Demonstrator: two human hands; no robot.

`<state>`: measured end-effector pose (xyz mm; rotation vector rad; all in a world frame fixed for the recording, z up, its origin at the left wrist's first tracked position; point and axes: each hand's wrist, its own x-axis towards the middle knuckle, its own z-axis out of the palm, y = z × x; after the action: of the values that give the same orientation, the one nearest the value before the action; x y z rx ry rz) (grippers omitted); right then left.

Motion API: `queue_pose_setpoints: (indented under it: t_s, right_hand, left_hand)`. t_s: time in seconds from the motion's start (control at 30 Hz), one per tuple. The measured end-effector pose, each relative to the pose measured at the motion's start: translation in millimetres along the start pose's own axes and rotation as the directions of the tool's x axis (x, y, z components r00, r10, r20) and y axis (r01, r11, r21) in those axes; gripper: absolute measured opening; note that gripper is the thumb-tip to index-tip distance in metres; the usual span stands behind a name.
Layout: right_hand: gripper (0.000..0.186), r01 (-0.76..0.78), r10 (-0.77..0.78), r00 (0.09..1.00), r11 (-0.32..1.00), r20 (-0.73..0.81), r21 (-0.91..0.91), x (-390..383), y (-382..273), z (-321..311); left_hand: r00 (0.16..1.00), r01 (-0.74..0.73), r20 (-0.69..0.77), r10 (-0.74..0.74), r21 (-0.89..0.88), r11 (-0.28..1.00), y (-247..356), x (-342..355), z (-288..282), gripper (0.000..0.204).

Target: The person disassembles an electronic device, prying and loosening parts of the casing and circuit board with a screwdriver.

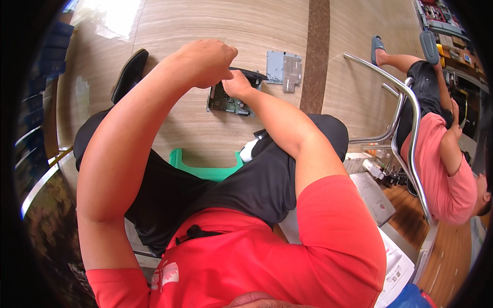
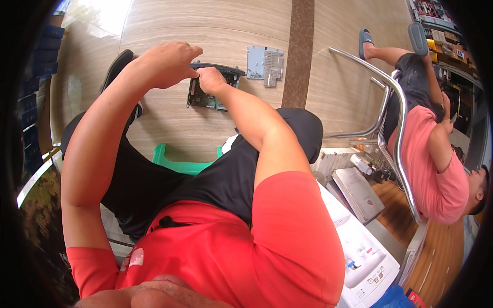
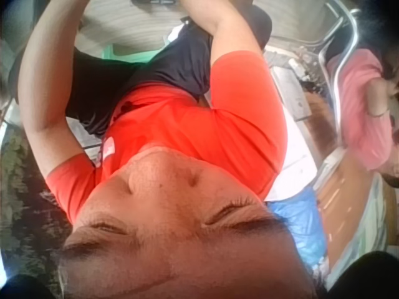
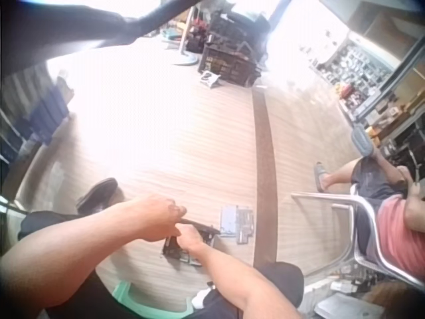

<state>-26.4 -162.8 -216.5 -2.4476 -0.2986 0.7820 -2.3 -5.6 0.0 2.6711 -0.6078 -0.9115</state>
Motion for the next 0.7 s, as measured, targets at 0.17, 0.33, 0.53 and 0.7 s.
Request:
queue_pose_setpoints:
  t_s: [0.17,0.33,0.53,0.7]
  right_hand:
    - [0.021,0.006,-0.005,1.0,0.998,-0.004,0.057,-2,-7,-1]
    - [0.025,-0.004,0.007,0.999,0.998,-0.049,0.07,8,20,8]
    - [0.026,-0.123,0.123,0.992,0.991,-0.002,-0.058,2,-5,-3]
    - [0.021,-0.114,0.112,0.993,0.988,-0.024,-0.109,1,-1,-6]
  left_hand:
    - [0.999,0.013,0.035,-0.014,0.014,1.0,-1,-2,-2,0.045]
    - [0.999,-0.004,0.033,0.003,0.024,1.0,7,2,-4,0.048]
    - [0.999,0.003,0.039,-0.004,0.039,0.999,0,-1,-1,0.048]
    - [1.0,-0.016,0.028,0.014,0.04,0.999,4,2,-1,0.046]
